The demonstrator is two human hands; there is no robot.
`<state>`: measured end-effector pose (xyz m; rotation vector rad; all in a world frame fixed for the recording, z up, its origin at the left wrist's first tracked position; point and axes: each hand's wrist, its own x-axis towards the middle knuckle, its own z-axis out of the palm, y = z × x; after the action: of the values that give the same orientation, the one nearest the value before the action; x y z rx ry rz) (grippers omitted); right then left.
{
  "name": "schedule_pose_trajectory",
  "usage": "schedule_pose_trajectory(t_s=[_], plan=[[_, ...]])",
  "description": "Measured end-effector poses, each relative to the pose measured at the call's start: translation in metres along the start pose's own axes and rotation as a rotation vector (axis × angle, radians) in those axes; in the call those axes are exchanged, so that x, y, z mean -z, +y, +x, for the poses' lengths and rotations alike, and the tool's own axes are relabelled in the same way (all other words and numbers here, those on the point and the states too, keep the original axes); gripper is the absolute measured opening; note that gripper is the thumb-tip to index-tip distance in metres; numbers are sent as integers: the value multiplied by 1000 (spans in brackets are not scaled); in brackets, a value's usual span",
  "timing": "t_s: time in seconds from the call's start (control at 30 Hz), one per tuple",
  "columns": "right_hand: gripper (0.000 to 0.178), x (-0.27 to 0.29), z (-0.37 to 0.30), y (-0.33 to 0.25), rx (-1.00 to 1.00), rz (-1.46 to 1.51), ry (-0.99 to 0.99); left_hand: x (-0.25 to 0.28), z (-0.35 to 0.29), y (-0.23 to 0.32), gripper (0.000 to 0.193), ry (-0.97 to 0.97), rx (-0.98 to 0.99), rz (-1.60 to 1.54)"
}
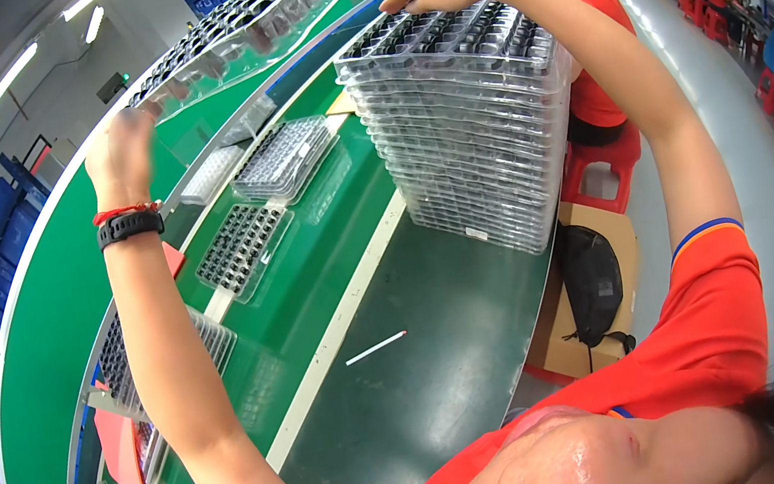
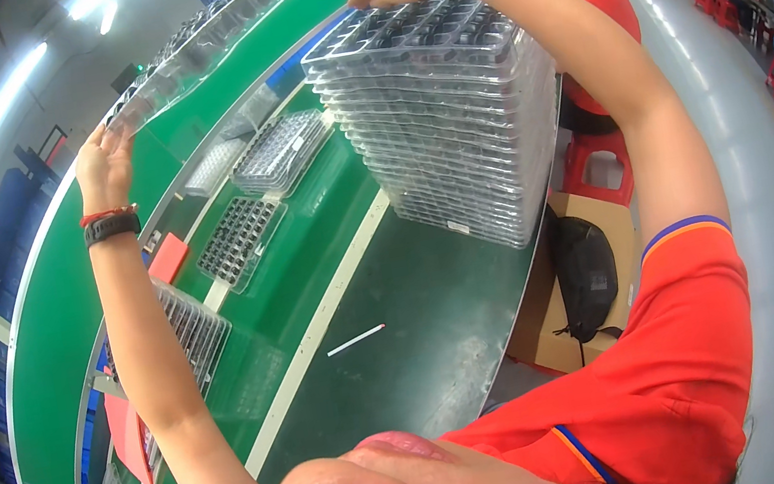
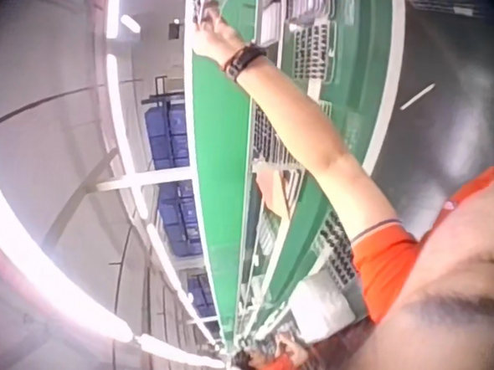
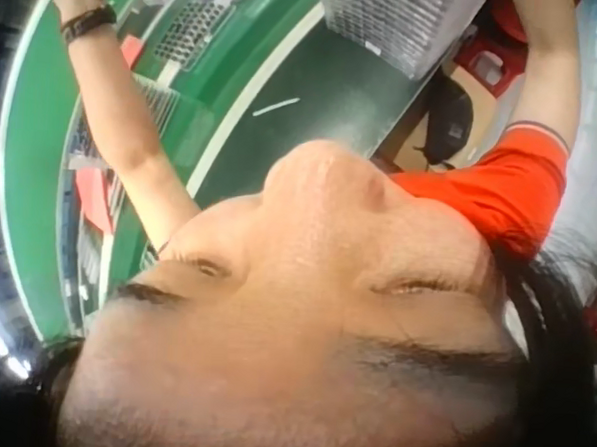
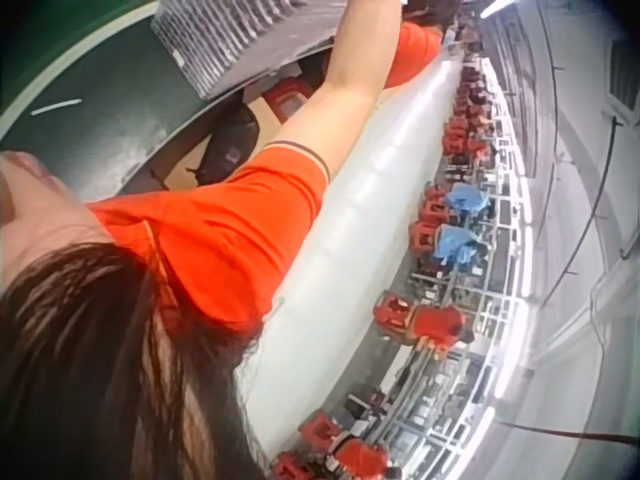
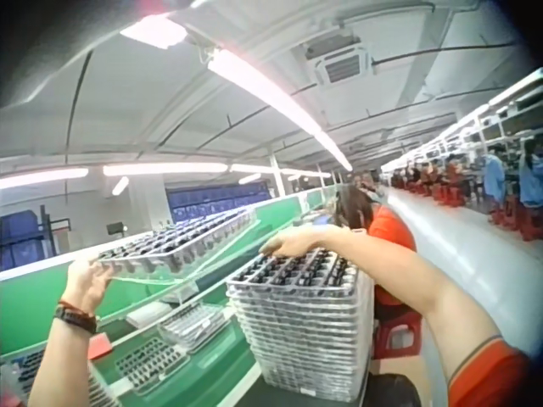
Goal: Inspecting and marking small electronic components on a production line.
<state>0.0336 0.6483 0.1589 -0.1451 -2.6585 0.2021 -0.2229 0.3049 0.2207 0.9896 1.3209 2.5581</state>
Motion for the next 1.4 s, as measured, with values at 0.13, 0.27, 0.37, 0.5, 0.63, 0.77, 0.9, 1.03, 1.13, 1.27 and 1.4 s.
schedule_pose_trajectory(t_s=[0.13, 0.27, 0.37, 0.5, 0.63, 0.77, 0.9, 1.03, 1.13, 1.27, 1.4], plan=[[48, -1, 2, -7, -42, -146, -96, 19, 5, 2, 22, 13, -22, 76], [51, -4, 12, -10, -99, -103, -116, 28, 10, 0, 23, 1, 2, 47], [57, -4, 17, -18, 10, -198, -132, 30, 8, 0, 24, -13, -4, 57], [58, 1, 18, -8, -64, -107, -78, 24, 2, 2, 24, 1, -11, 81], [58, 2, 19, -9, -137, -138, -57, 27, 2, 6, 24, -42, -29, 70], [62, -2, 20, 6, -148, -140, -111, 23, 1, 4, 26, -41, -34, 59], [64, -3, 22, -3, -127, -178, -106, 28, 0, 6, 26, -23, -31, 54], [63, -1, 24, -15, -159, -271, -146, 27, -7, 7, 25, -22, -42, 110], [54, -4, 29, -21, -168, -311, -146, 31, -7, 9, 25, -23, -42, 120], [40, -8, 32, -12, -86, -361, -87, 33, -3, 8, 25, -13, -42, 122], [38, -14, 37, 6, -81, -435, -39, 29, -8, 6, 25, -49, -45, 126]])
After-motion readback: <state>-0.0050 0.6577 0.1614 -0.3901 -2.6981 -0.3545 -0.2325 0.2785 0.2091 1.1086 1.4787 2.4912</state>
